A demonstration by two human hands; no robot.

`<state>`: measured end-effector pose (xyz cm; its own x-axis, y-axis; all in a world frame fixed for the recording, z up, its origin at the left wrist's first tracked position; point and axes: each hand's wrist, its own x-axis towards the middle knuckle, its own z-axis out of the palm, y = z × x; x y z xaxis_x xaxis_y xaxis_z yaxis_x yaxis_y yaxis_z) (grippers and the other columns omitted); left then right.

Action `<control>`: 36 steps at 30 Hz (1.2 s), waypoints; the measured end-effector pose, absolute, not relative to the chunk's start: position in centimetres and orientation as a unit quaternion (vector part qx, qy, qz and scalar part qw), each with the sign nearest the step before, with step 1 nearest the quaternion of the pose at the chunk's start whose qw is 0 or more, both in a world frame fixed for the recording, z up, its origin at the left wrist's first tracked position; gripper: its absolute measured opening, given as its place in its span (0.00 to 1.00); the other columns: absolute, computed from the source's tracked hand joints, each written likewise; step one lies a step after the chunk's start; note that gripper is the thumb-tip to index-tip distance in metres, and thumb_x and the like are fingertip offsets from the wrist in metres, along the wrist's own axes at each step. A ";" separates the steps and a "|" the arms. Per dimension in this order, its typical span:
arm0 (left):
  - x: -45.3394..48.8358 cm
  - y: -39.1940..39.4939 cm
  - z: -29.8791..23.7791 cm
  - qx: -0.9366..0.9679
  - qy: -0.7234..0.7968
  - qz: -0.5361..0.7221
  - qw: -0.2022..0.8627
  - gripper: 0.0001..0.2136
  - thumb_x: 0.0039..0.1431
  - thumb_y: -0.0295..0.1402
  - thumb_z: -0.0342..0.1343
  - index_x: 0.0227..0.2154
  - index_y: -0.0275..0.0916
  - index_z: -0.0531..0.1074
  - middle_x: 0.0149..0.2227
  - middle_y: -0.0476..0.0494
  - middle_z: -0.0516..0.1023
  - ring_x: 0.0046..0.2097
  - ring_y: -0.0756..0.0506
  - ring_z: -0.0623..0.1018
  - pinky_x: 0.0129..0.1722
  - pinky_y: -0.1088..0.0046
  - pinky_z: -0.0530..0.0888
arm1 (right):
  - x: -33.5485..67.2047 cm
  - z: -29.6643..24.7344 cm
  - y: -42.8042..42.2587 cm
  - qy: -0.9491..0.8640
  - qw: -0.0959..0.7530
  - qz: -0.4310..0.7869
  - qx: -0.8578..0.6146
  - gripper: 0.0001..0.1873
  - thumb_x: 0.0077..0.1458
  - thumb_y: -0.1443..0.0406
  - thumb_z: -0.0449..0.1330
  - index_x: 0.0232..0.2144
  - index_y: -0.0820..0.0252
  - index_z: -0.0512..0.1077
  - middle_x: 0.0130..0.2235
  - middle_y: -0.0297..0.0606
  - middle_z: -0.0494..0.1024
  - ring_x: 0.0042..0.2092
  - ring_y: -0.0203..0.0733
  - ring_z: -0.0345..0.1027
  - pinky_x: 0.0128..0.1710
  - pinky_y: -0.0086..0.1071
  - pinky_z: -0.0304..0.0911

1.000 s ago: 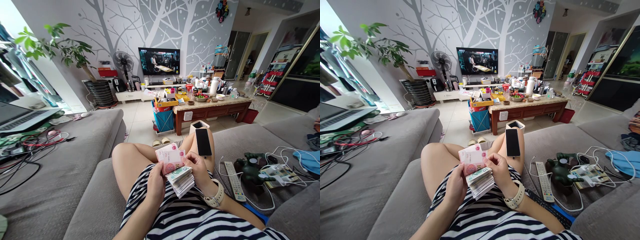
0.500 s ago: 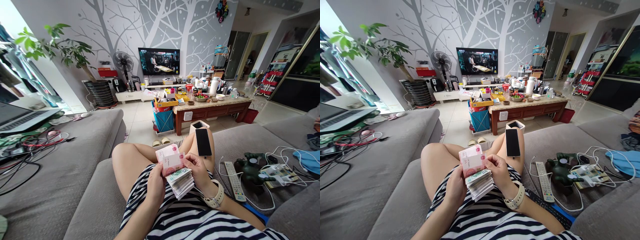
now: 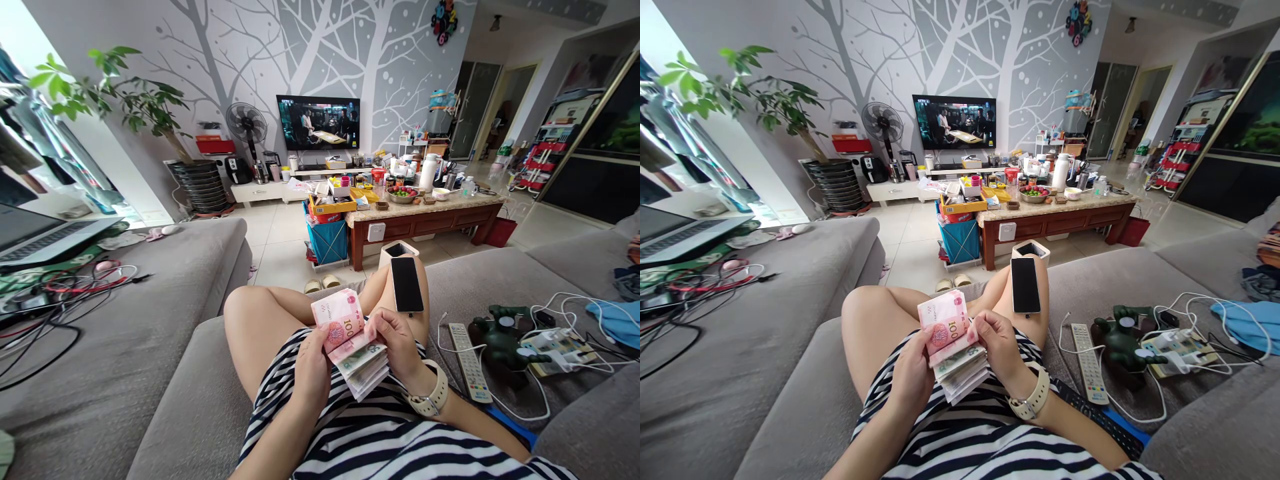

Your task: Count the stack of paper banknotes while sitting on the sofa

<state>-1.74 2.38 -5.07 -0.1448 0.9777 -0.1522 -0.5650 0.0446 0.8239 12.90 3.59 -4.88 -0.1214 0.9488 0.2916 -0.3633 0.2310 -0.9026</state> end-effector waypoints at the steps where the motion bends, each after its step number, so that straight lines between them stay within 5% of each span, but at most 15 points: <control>1: -1.7 2.3 -5.0 0.258 0.401 0.641 0.601 0.09 0.51 0.38 0.59 0.28 0.38 0.79 0.33 0.43 0.83 0.38 0.39 0.80 0.43 0.62 0.75 | 12.9 -4.8 3.6 -0.515 0.597 0.545 -0.285 0.22 0.60 0.52 0.58 0.21 0.60 0.70 0.21 0.33 0.69 0.24 0.35 0.58 0.26 0.30 0.53; 15: -1.6 1.7 -3.7 0.264 0.397 0.617 0.626 0.07 0.46 0.37 0.65 0.25 0.38 0.78 0.29 0.46 0.82 0.31 0.46 0.77 0.39 0.68 0.74 | 13.1 -5.2 4.7 -0.447 0.601 0.573 -0.331 0.15 0.47 0.60 0.69 0.24 0.59 0.67 0.24 0.28 0.66 0.26 0.33 0.56 0.27 0.27 0.52; 25: -1.8 2.6 -5.0 0.289 0.425 0.581 0.631 0.12 0.45 0.38 0.66 0.29 0.34 0.78 0.26 0.45 0.80 0.27 0.47 0.75 0.32 0.71 0.71 | 12.9 -6.2 5.5 -0.450 0.554 0.601 -0.359 0.16 0.50 0.55 0.66 0.26 0.63 0.73 0.26 0.34 0.71 0.28 0.35 0.59 0.28 0.29 0.56; 32: -1.6 2.8 -6.2 0.290 0.420 0.566 0.648 0.14 0.46 0.42 0.65 0.27 0.35 0.78 0.27 0.44 0.79 0.26 0.47 0.73 0.29 0.71 0.70 | 12.9 -7.1 6.0 -0.428 0.564 0.599 -0.375 0.19 0.45 0.55 0.69 0.21 0.62 0.68 0.22 0.30 0.68 0.24 0.33 0.56 0.25 0.28 0.52; 36: -1.4 2.9 -6.8 0.289 0.436 0.574 0.630 0.10 0.47 0.38 0.63 0.20 0.38 0.73 0.21 0.50 0.72 0.24 0.49 0.68 0.26 0.73 0.67 | 13.0 -7.7 6.5 -0.405 0.565 0.605 -0.389 0.21 0.43 0.53 0.70 0.20 0.61 0.67 0.20 0.28 0.67 0.23 0.33 0.56 0.24 0.28 0.51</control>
<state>-1.40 2.89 -6.84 -0.0389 0.9752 -0.2181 -0.4702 0.1747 0.8651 13.01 6.45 -7.65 -0.0593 0.9982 -0.0132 -0.3679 -0.0341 -0.9292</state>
